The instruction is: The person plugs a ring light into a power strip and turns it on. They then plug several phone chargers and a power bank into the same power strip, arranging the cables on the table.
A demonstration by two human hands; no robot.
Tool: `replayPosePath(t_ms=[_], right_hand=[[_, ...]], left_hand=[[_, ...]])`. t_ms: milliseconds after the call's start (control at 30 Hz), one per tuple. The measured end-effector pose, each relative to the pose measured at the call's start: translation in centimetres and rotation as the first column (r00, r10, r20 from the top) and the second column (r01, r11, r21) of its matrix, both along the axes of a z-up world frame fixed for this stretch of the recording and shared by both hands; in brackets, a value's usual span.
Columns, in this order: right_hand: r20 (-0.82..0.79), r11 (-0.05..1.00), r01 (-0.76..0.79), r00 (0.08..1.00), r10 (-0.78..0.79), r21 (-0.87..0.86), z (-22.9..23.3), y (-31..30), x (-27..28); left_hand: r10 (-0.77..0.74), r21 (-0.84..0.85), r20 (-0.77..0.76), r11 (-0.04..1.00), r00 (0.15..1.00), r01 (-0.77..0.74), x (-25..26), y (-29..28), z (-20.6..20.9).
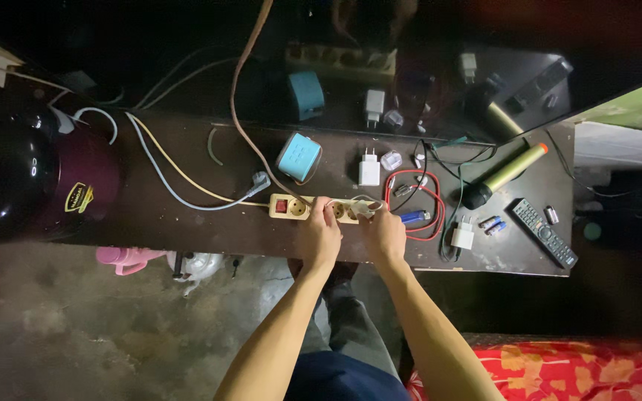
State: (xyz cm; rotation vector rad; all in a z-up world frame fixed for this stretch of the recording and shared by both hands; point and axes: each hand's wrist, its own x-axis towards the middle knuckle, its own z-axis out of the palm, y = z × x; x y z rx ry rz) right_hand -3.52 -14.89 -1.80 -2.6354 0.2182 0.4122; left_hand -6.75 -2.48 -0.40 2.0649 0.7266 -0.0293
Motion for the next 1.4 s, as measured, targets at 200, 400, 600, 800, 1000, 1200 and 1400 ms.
replayPosePath(t_ms=[200,400,600,800,1000,1200,1400], right_hand=[[0.020,1.000,-0.005,1.000,0.005,-0.008,-0.9,0.1,-0.3],[0.024,0.999,-0.024,0.999,0.023,0.024,-1.4,-0.2,-0.5],[-0.035,1.000,-0.005,0.999,0.004,-0.021,-1.8,0.1,-0.4],[-0.010,1.000,0.001,1.000,-0.002,-0.026,-1.9,0.2,-0.3],[-0.062,0.998,0.038,0.997,-0.041,-0.046,-2.8,-0.3,-0.6],[-0.243,0.999,-0.016,0.970,0.022,0.030,-4.4,-1.3,-1.0],[-0.526,0.820,0.152,0.826,0.201,0.552,-1.7,0.4,0.5]], left_hand=[[-0.016,-0.001,0.056,1.000,0.998,0.016,0.0,0.2,-0.3],[-0.032,-0.068,-0.048,0.997,0.998,0.029,0.1,0.1,-0.7],[-0.048,-0.036,-0.046,0.998,0.998,0.046,-0.1,0.0,-1.5],[-0.056,0.105,0.084,0.993,0.995,0.047,0.1,0.1,-2.1],[-0.090,0.059,-0.036,0.994,0.995,0.092,0.6,0.2,-0.8],[-0.092,-0.031,-0.206,0.996,0.974,0.087,2.1,0.5,0.3],[-0.077,0.019,0.036,0.997,0.996,0.077,4.9,0.1,0.0]])
